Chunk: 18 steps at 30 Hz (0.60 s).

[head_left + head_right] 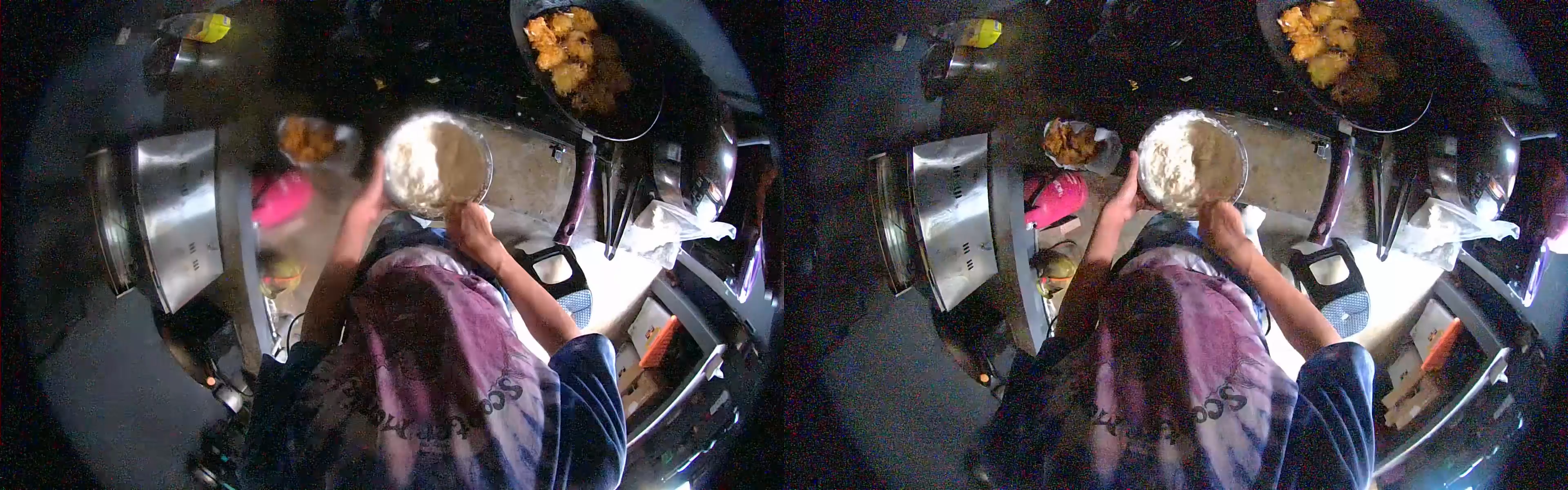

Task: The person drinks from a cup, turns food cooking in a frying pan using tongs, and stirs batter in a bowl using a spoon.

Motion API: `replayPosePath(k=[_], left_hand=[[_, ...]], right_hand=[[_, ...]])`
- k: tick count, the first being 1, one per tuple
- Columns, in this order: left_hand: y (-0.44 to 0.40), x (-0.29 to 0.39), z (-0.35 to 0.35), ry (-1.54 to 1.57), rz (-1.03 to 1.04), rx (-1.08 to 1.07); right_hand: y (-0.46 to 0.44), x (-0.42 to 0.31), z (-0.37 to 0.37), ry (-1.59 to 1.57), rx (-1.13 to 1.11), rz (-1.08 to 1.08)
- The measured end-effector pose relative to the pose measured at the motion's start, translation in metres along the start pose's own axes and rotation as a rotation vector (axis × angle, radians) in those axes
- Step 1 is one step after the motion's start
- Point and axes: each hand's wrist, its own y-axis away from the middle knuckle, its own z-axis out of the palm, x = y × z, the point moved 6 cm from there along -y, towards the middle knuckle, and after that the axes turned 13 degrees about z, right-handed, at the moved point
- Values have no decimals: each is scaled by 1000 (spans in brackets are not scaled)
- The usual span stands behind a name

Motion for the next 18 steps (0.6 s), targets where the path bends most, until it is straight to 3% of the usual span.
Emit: replayPosePath(k=[2,3,4,6,7,8,10,12,14,15,18], left_hand=[[0,0,2,-5,1,-25],[-2,0,3,-5,3,-50],[-5,-2,3,-7,5,-54],[-8,-5,-3,-48,44,-9],[-5,-2,0,-44,45,-5],[-3,0,4,-55,47,-17],[6,9,13,-59,42,-30],[14,18,24,-2,58,-67],[7,13,19,6,91,-95],[5,8,13,10,57,-91],[-10,-12,-7,41,1,-60]], right_hand=[[12,-14,26,411,416,-657],[-3,-28,-10,-23,-4,-335],[-6,-25,-16,-22,0,-333],[-13,-9,-33,-448,-19,-280],[-24,9,-17,-906,-191,-69],[-23,20,-9,-905,-195,-72],[-3,-5,-79,-641,-66,64],[4,-11,-95,-481,-110,110],[7,-15,-104,-81,122,89],[8,-15,-97,5,133,113],[5,10,-42,-100,140,32]])
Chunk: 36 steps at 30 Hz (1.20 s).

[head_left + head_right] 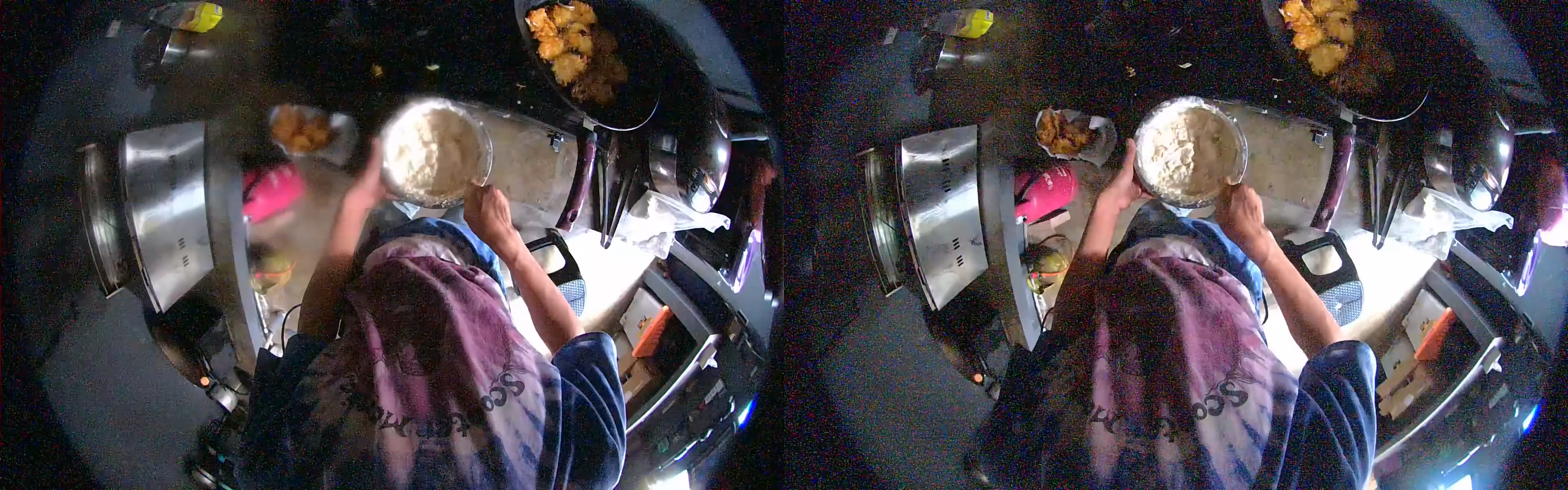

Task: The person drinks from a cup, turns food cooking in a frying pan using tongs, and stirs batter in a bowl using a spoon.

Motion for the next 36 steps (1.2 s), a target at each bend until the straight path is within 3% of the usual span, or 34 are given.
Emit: replayPosePath(k=[2,4,5,6,8,9,10,12,13,15,16,19,20,22,23,25,26,28,32,34,36], left_hand=[[0,4,2,76,107,-28],[4,10,5,89,84,-52],[6,13,7,99,60,-73],[6,14,7,105,63,-80],[6,16,8,153,91,-115],[13,23,13,148,97,-140],[4,12,5,157,102,-140],[-21,-8,-14,5,299,-205],[-6,3,-2,241,94,-241],[2,14,4,233,122,-254],[3,16,6,222,150,-267],[7,16,7,155,154,-319],[8,14,6,124,97,-328],[1,7,2,74,50,-269],[0,6,2,90,53,-293],[2,10,3,87,60,-317],[1,12,2,84,62,-322],[-4,7,-1,56,60,-365],[-2,7,-5,95,4,-340],[-9,3,-9,106,3,-382],[-14,-2,-10,124,-19,-418]], right_hand=[[5,-4,15,22,-44,-119],[1,-12,37,-232,-221,-159],[-1,1,49,-216,-339,81],[-1,0,44,-207,-334,82],[1,2,39,-735,-476,257],[9,-24,7,-747,-522,481],[11,-28,-2,-737,-523,478],[10,-25,-21,-764,-380,461],[10,-31,-26,-760,-379,461],[6,-53,-54,-75,2,144],[5,-40,-38,-72,10,148],[7,-19,25,420,-79,52],[11,-28,27,61,-2,87],[20,-39,37,-44,161,-121],[19,-37,45,-43,167,-118],[14,-32,67,-774,-328,370],[23,-41,48,-811,-403,515],[26,-50,29,-960,-323,549],[24,-56,-9,-789,-99,513],[17,-63,-35,-226,200,262],[15,-58,-25,-120,217,327]])
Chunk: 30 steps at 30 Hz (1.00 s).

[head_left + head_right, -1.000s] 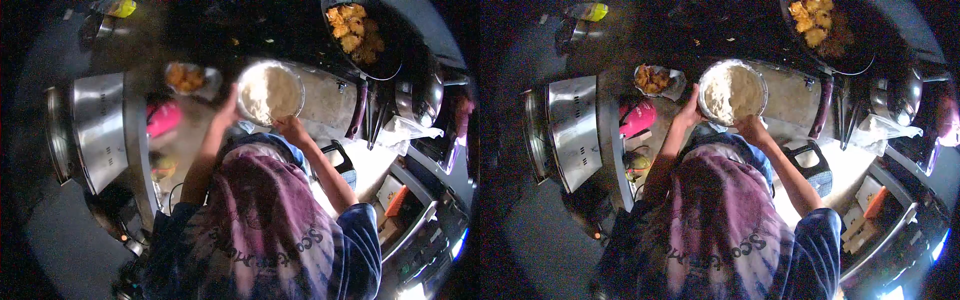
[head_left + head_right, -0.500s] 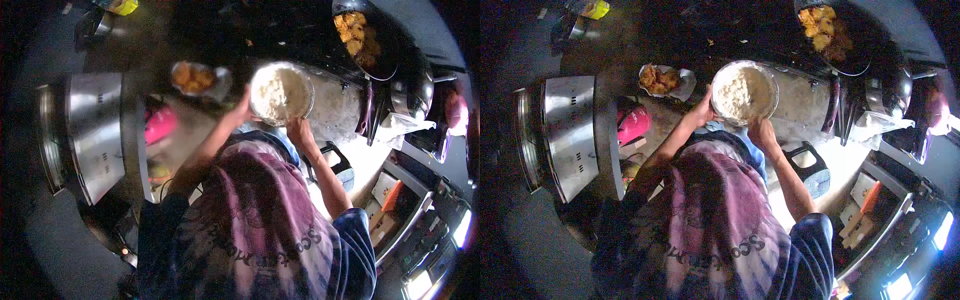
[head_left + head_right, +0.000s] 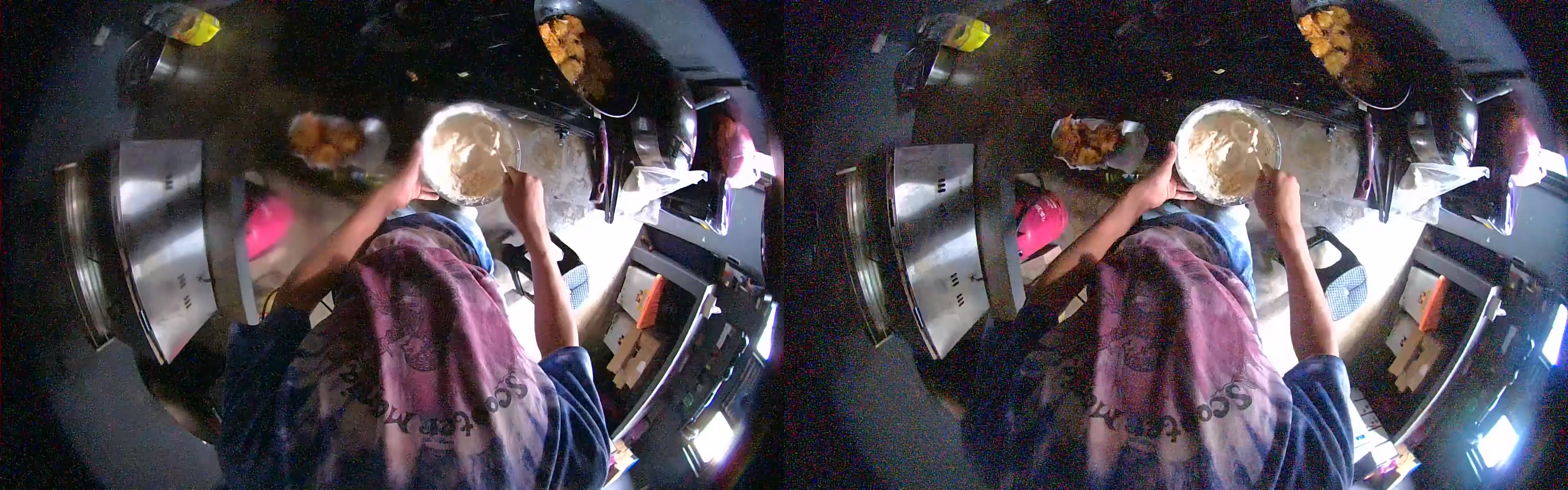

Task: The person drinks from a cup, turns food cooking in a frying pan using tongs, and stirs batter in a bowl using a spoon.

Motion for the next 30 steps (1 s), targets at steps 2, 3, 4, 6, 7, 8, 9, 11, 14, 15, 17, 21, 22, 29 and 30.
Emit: replayPosePath(k=[2,3,4,6,7,8,9,11,14,15,17,21,22,29,30], left_hand=[[-2,0,-2,-24,-3,-18],[-3,0,-2,-42,-5,-26],[0,2,1,-40,-4,-29],[3,6,4,-76,-4,-29],[5,3,3,-75,-9,-27],[6,5,4,-65,-11,-59],[3,7,5,-58,-13,-94],[0,8,2,-72,-30,-111],[4,7,5,-71,-25,-125],[5,8,5,-63,-33,-72],[5,9,3,-59,-18,-49],[5,7,1,-67,10,-13],[5,8,0,-81,12,-11],[-4,2,-4,-126,33,-68],[-1,5,-3,-133,42,-39]], right_hand=[[-2,16,22,219,55,93],[-1,26,38,134,69,52],[6,25,52,203,13,-82],[6,40,70,-334,-93,154],[8,28,70,-5,-78,-69],[9,27,70,-8,-72,-67],[8,23,74,-128,-196,32],[12,18,82,-555,-415,235],[24,5,51,-738,-441,400],[26,1,39,-699,-401,380],[20,15,32,-571,-243,311],[12,12,26,12,122,61],[10,19,38,182,151,118],[17,13,81,-136,-58,-134],[20,7,73,-201,-208,51]])
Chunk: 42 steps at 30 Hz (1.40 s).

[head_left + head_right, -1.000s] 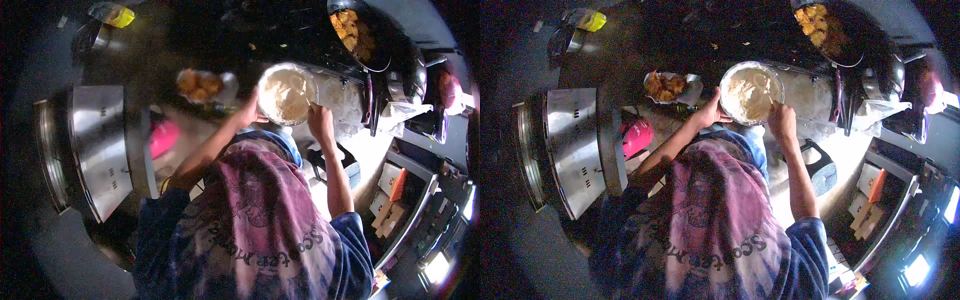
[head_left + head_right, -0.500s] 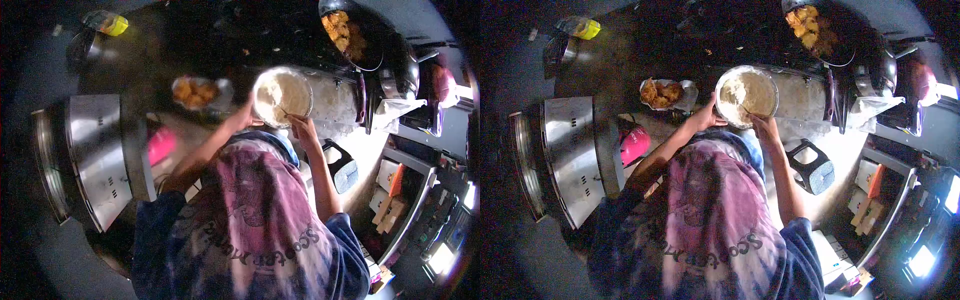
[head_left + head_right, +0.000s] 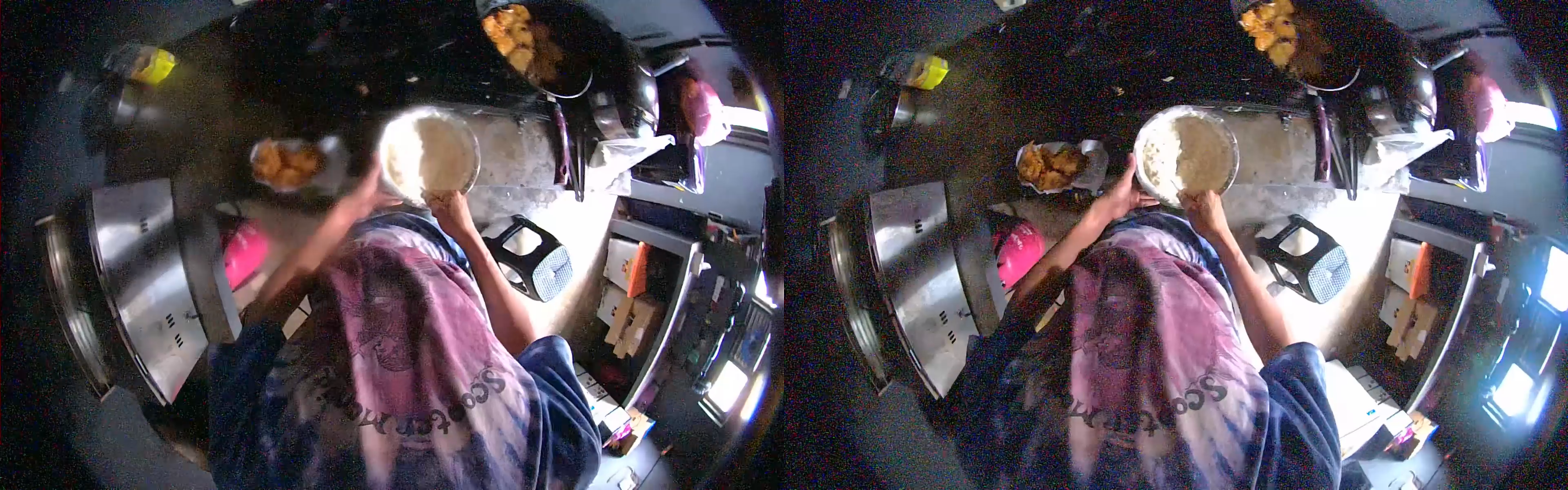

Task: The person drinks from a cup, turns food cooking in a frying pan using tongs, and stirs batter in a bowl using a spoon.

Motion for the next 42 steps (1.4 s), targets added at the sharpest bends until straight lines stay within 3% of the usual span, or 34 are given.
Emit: replayPosePath(k=[2,4,6,7,8,10,14,16,20,22,24,26,27,28,29,30,31,32,34,35,36,38,39,42], left_hand=[[4,6,4,31,-8,42],[2,5,1,28,-23,0],[-2,-1,-3,49,-39,32],[-3,-4,-6,63,-59,65],[-4,-6,-8,62,-57,64],[-3,-3,-5,50,7,27],[2,5,0,-17,50,56],[5,4,-3,-19,-16,107],[-2,-6,-10,-6,-16,16],[-3,-7,-14,-25,-45,73],[-2,-7,-17,-2,-7,53],[-9,-26,-36,-81,-8,24],[-22,-39,-49,-178,181,-49],[-21,-29,-42,-276,371,-122],[-21,-28,-41,-280,374,-123],[-10,-11,-24,-186,235,-61],[-2,-3,-12,-95,99,-1],[-1,2,-8,-106,104,-3],[3,3,-9,13,77,40],[-5,-11,-27,-26,34,124],[1,4,-15,-36,98,78],[-7,-13,-30,-31,94,67],[-6,-9,-24,13,29,86],[-2,-2,-19,-34,19,127]], right_hand=[[-5,19,1,-258,-54,160],[9,-1,-15,-379,-45,56],[22,-2,-27,-586,-27,413],[15,1,-32,-481,63,269],[21,-14,-49,-256,293,-21],[23,-34,-58,142,412,-22],[2,5,-14,464,340,51],[-1,11,-1,384,218,-93],[-5,8,4,121,56,-285],[-12,23,5,-487,-256,273],[-12,22,-10,-632,-234,277],[-4,11,-31,-569,-168,275],[-5,15,-36,-569,-169,273],[-6,8,-52,-330,11,60],[-4,-1,-61,-89,190,-151],[-6,0,-59,-94,193,-156],[-10,4,-54,143,229,-73],[-14,8,-49,378,267,13],[-17,12,-25,314,272,44],[-10,9,-17,292,283,-95],[1,-4,-14,270,296,-235],[-8,13,3,283,195,-455],[-11,11,1,136,1,-280],[-18,14,-3,-61,-247,-27]])
